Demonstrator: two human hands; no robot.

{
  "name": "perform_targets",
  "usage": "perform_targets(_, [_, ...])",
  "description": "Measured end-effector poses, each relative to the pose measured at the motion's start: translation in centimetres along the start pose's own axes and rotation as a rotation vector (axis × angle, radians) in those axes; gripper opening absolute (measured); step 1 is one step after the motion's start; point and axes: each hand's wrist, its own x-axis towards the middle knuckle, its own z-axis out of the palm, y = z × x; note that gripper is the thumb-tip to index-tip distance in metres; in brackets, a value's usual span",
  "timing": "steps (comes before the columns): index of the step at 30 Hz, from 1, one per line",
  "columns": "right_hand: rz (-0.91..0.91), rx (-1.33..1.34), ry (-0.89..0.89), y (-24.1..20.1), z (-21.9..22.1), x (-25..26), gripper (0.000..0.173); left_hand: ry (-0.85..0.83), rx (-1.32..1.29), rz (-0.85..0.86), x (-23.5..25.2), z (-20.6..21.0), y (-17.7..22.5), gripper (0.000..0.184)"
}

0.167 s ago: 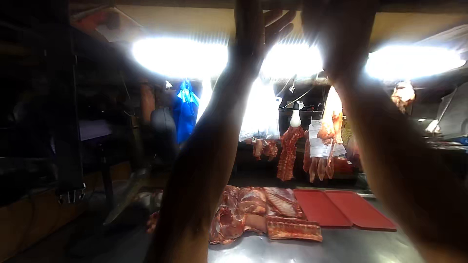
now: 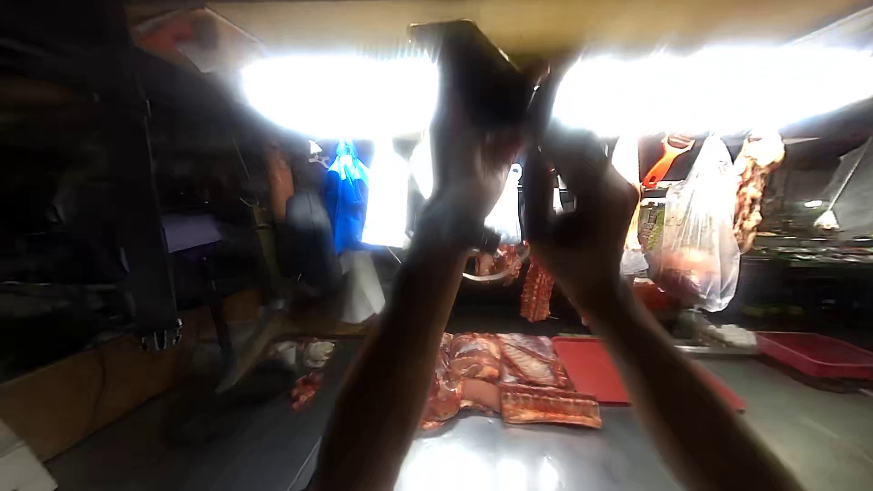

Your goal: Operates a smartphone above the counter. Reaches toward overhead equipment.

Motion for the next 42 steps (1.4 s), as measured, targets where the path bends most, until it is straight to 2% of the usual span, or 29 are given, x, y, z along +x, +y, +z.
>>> perform_targets(3, [0.112, 0.201, 0.006, -2.2, -1.3, -9.2, 0.034, 0.041, 0.124, -0.194, -10.1, -1.4, 0.2, 0.055])
perform_targets(4, [0.19, 0.252, 0.026, -3.3, -1.7, -12.1, 0.033, 0.022, 0.092, -0.252, -12.8, -1.7, 0.3, 0.066])
perform_targets(7, [0.562, 0.496, 0.015, -8.0, -3.8, -20.3, 0.039, 0.019, -0.084, -0.37, -20.4, -3.7, -0.4, 0.088])
perform_targets(10, [0.887, 0.807, -0.126, -12.3, -6.3, -26.2, 0.026, 0.129, -0.113, -0.375, -27.9, -4.8, -0.7, 0.089])
perform_targets(13, [0.951, 0.857, -0.295, -14.8, -8.2, -31.0, 0.013, 0.222, -0.117, -0.388, -34.3, -5.9, -0.9, 0.092])
perform_targets(16, [1.017, 0.913, -0.384, -16.2, -9.3, -33.4, 0.018, 0.307, -0.163, -0.42, -38.0, -6.1, -0.9, 0.093])
perform_targets(20, [1.083, 0.938, -0.438, -17.0, -10.1, -34.9, 0.019, 0.384, -0.135, -0.408, -40.7, -6.0, -0.6, 0.082])
perform_targets(27, [1.095, 0.99, -0.449, -16.3, -10.6, -34.4, 0.019, 0.419, -0.108, -0.337, -40.7, -4.8, -0.3, 0.075])
perform_targets(36, [1.025, 1.013, -0.456, -16.3, -12.1, -33.1, 0.018, 0.284, -0.09, -0.349, -40.5, -3.2, 0.1, 0.087])
perform_targets(42, [0.965, 0.984, -0.472, -16.6, -12.7, -32.2, 0.018, 0.262, -0.128, -0.346, -40.2, -2.6, 0.3, 0.091])
